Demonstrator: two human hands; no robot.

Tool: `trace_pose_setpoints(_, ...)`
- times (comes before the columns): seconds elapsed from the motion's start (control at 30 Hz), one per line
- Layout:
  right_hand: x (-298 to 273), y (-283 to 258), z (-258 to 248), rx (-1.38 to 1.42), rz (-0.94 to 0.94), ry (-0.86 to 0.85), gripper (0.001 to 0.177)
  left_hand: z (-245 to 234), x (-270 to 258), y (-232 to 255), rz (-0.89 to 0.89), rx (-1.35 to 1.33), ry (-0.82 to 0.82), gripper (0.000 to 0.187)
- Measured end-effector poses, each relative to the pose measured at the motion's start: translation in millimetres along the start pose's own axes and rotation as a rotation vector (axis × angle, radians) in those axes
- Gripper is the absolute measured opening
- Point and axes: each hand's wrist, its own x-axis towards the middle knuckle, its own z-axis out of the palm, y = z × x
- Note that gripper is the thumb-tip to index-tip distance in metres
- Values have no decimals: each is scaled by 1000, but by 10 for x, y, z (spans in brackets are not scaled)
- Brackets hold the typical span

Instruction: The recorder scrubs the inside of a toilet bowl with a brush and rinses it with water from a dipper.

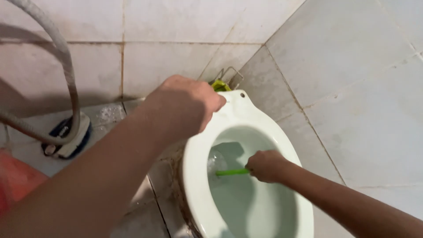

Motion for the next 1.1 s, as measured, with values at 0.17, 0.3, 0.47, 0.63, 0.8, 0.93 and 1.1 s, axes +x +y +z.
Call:
trace_pose_setpoints(0.17, -121, -366, -253, -541, -22, 10, 17, 8, -12, -41, 18, 4, 13, 16)
trace_pose_setpoints(0.3, -33, -207, -58, -518, -117, -7, 16, 71, -36, -63, 99, -40, 180, 14)
trace_pose_setpoints(0.47, 105, 136, -63, -5, -20, -43, 14, 31, 4, -17, 67, -113, 162, 22)
trace_pose_setpoints(0.63, 80, 46, -91, -325, -108, 85, 12, 14, 19, -54, 59, -34, 98, 20)
trace_pose_setpoints(0.8, -9, -401, -285, -642, -185, 78, 11, 66, -22, -67, 50, -49, 132, 17)
trace_pose_setpoints(0.93, 50, -111, -203, -403, -106, 55, 13, 88, 20, -63, 35, -10, 77, 29)
trace_pose_setpoints(1.1, -22, -120, -102, 124, 27, -32, 21, 36, -16, 42, 17, -57, 39, 26)
